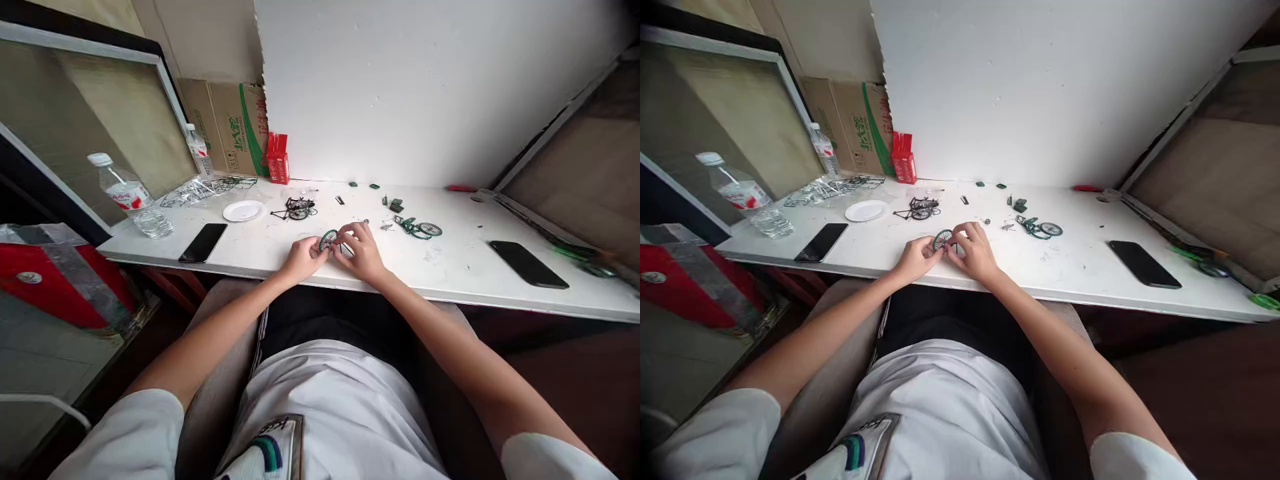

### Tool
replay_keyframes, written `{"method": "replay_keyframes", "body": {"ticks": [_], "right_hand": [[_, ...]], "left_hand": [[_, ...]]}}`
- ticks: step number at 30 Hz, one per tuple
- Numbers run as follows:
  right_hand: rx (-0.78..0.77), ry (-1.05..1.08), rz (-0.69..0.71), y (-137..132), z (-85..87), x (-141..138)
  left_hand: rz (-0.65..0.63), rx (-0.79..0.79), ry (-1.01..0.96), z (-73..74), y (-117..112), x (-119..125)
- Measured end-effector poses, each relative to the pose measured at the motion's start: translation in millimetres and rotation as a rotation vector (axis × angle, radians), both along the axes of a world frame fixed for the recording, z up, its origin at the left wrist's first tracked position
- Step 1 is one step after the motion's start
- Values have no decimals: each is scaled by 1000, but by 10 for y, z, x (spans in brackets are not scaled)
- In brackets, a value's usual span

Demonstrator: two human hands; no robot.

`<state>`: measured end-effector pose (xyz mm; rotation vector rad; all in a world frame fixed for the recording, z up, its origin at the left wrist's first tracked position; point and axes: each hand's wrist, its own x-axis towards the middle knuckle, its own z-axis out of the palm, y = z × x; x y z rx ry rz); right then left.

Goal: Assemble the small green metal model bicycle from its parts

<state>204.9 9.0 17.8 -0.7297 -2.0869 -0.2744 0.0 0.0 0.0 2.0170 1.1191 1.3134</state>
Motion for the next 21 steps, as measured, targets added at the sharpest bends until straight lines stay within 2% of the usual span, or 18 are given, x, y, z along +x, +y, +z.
{"method": "replay_keyframes", "body": {"ticks": [21], "right_hand": [[-131,19,5,-25,14,-16]], "left_hand": [[-1,16,17,29,-38,1]]}}
